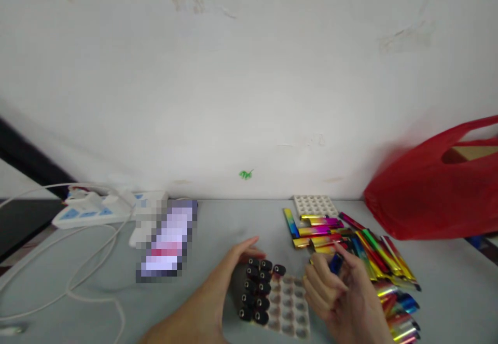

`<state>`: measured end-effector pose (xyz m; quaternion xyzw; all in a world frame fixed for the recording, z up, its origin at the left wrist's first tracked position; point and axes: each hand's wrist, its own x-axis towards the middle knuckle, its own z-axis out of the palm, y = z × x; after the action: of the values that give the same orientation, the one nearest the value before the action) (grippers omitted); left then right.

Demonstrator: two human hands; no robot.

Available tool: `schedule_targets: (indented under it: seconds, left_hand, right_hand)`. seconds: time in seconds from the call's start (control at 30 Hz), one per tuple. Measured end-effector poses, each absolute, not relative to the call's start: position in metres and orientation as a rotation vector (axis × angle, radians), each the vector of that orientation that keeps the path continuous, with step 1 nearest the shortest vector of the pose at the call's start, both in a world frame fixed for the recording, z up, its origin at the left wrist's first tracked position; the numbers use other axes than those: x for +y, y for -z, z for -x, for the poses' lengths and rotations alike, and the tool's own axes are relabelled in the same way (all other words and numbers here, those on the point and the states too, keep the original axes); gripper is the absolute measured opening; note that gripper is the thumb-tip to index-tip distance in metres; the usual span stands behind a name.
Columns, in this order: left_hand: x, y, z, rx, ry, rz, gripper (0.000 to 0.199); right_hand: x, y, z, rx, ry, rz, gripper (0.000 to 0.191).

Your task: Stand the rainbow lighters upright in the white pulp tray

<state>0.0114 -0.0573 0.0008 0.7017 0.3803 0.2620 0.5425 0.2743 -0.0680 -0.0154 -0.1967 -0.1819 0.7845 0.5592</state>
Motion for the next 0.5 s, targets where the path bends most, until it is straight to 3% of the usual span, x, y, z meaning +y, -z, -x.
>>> schedule_targets:
  seconds: [0.3,0.5]
  left_hand:
    - [-0.055,0.018,-0.016,1.056,-0.591,-1.698,0.121]
    - [-0.052,0.021,-0.016,1.093,-0.590,-1.701,0.125]
  right_hand:
    - [-0.068,0.008,-0.275,-0.368,-1.865,0.466,0.073]
    - [-0.065,0.004,-0.280,-0.356,-1.997,0.426,0.075]
